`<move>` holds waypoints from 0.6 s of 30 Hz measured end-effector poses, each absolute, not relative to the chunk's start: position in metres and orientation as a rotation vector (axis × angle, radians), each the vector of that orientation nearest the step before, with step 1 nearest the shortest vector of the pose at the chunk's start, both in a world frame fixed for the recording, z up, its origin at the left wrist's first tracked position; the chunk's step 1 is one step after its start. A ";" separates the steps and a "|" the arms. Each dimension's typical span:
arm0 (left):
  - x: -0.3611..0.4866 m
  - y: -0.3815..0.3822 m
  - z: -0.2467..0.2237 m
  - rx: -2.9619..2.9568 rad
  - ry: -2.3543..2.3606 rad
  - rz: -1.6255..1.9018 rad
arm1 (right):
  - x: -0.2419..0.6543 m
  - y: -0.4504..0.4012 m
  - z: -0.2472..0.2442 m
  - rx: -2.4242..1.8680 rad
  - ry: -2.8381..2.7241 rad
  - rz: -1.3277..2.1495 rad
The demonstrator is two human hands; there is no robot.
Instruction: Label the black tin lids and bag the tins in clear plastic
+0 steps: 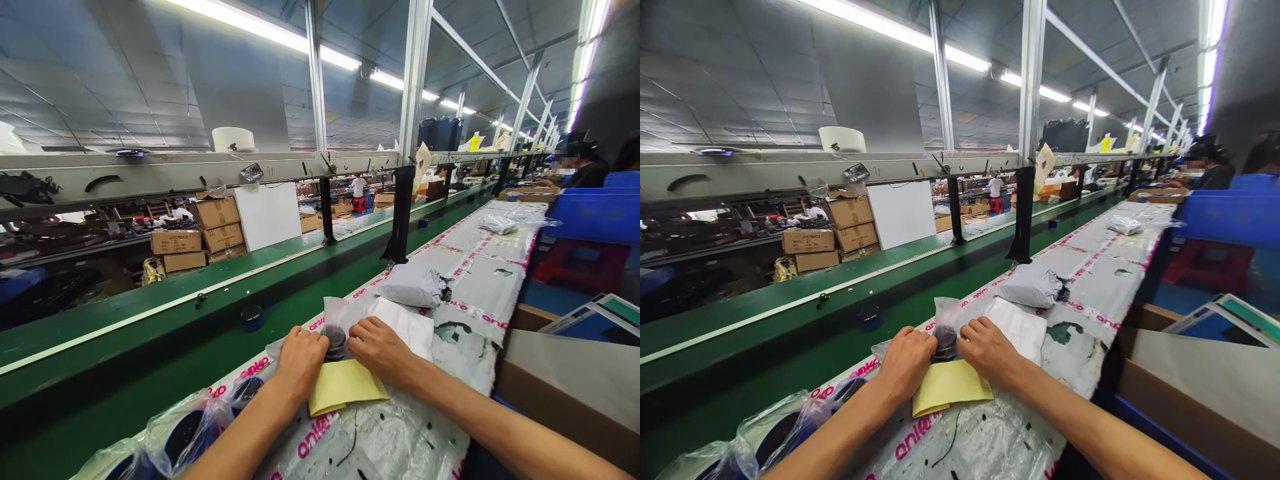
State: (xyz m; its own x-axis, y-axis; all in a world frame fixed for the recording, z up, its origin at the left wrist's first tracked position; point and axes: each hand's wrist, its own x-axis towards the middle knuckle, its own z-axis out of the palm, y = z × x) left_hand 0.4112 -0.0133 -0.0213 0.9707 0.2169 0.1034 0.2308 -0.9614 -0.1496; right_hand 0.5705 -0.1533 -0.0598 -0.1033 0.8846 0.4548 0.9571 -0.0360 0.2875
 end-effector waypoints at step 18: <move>0.434 -0.004 -0.009 -3.036 -0.615 -0.024 | 0.568 -0.119 -0.027 -2.369 -1.984 -0.232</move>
